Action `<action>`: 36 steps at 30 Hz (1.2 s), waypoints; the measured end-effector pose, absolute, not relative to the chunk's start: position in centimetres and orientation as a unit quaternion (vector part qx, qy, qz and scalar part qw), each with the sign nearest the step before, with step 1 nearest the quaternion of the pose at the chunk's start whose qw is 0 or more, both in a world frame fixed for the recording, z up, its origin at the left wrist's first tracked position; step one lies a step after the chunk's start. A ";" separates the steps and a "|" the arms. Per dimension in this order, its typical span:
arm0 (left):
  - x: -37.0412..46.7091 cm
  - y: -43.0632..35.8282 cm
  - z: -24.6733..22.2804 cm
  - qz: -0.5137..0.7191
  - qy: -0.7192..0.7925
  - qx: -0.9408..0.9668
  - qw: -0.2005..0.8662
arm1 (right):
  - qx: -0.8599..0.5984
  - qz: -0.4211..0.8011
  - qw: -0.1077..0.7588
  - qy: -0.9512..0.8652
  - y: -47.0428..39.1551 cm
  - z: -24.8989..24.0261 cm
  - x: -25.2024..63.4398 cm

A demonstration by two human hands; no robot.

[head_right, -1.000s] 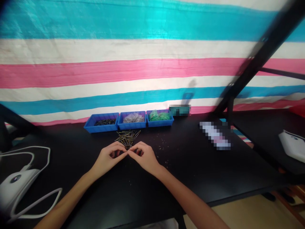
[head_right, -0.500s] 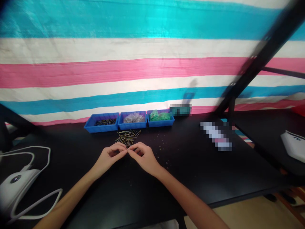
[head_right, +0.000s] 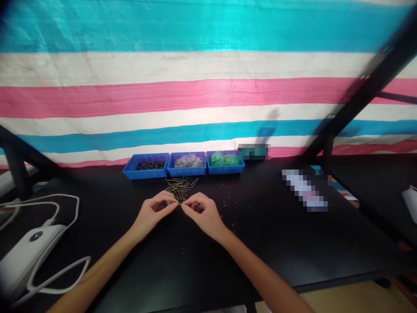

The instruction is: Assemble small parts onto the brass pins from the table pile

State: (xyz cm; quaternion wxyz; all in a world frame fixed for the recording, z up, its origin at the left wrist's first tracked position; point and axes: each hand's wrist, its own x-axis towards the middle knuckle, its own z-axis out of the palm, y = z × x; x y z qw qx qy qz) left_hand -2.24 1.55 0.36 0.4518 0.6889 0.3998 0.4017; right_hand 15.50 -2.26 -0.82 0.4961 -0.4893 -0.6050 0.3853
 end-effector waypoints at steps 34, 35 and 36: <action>-1.9 1.2 -0.1 0.404 0.414 0.697 0.424 | -0.494 0.379 0.522 -0.583 -1.9 -1.1 15.6; -1.9 1.2 -0.1 0.402 0.411 0.700 0.423 | -0.493 0.379 0.526 -0.580 -1.9 -1.1 15.6; -1.8 1.2 -0.1 0.400 0.408 0.703 0.423 | -0.492 0.379 0.531 -0.577 -1.9 -1.1 15.6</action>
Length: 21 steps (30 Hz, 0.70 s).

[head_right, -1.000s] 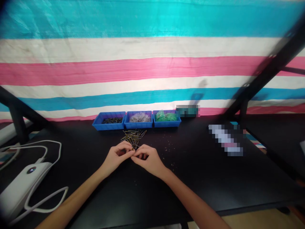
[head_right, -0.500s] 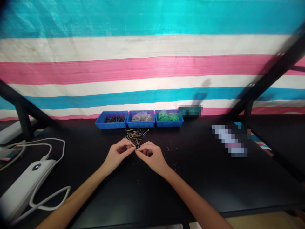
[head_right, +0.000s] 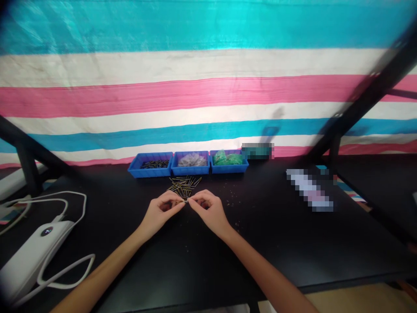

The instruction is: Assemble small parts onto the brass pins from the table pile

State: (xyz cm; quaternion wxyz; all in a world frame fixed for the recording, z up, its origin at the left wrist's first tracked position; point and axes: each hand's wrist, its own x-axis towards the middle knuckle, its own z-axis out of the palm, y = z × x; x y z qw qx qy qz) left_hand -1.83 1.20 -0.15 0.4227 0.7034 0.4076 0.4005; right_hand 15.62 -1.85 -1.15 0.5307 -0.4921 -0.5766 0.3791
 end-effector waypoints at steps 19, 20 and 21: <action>-3.7 4.7 1.8 0.442 0.519 0.581 0.445 | -0.510 0.329 0.519 -0.602 -1.6 -1.2 16.0; -4.2 5.7 2.1 0.471 0.529 0.563 0.425 | -0.510 0.325 0.517 -0.606 -1.6 -1.3 16.0; -4.7 6.7 2.4 0.493 0.533 0.556 0.403 | -0.509 0.323 0.515 -0.610 -1.6 -1.4 16.0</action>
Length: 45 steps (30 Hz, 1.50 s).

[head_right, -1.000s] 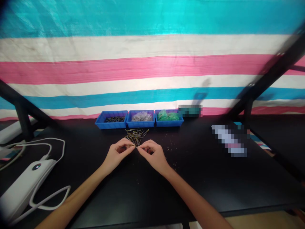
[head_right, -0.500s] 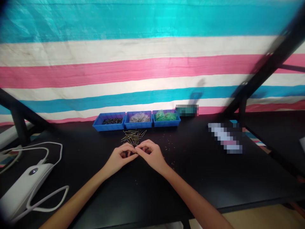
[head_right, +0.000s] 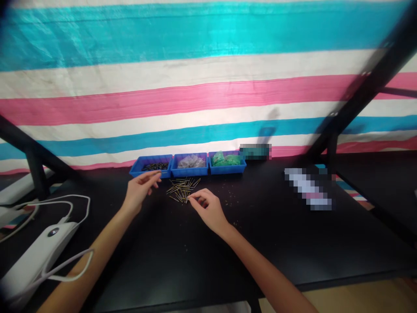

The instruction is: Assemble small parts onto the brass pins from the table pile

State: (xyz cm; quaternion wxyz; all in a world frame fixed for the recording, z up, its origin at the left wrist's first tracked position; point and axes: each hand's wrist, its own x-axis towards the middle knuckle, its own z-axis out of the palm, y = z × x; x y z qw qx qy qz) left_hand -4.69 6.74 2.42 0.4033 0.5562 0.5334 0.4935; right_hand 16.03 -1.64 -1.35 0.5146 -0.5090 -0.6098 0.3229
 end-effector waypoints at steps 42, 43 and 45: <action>-2.2 1.7 -1.7 0.257 0.402 0.872 0.107 | -0.597 0.134 0.334 -0.717 -1.7 -2.3 16.2; -2.2 1.8 -1.8 0.253 0.405 0.873 0.098 | -0.595 0.136 0.330 -0.720 -1.7 -2.3 16.2; -2.2 1.9 -2.1 0.252 0.403 0.875 0.094 | -0.587 0.136 0.322 -0.730 -1.7 -2.2 16.2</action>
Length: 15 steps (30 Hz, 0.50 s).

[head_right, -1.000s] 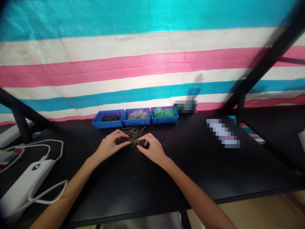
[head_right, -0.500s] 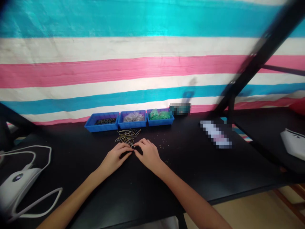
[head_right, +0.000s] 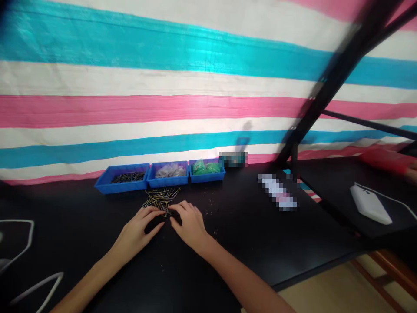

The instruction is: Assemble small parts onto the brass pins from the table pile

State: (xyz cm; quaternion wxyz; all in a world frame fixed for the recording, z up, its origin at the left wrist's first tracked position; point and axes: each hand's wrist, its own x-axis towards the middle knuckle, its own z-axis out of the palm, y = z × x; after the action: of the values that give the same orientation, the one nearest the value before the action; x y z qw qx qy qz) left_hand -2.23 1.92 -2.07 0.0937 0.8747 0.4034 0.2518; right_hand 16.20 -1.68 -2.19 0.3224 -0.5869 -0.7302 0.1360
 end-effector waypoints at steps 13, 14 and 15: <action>-1.9 1.7 -2.2 0.263 0.332 0.888 0.178 | -0.577 0.126 0.321 -0.740 -1.4 -2.8 16.7; -2.0 1.9 -2.3 0.266 0.341 0.885 0.174 | -0.580 0.125 0.320 -0.739 -1.3 -2.8 16.8; -2.1 2.0 -2.4 0.270 0.351 0.880 0.169 | -0.583 0.121 0.318 -0.738 -1.3 -2.8 16.9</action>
State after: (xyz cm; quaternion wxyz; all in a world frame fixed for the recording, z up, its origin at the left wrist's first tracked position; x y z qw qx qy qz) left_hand -2.09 2.03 -2.39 0.1691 0.8804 0.3511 0.2701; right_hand 16.90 -1.27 -2.76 0.3176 -0.5827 -0.7382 0.1211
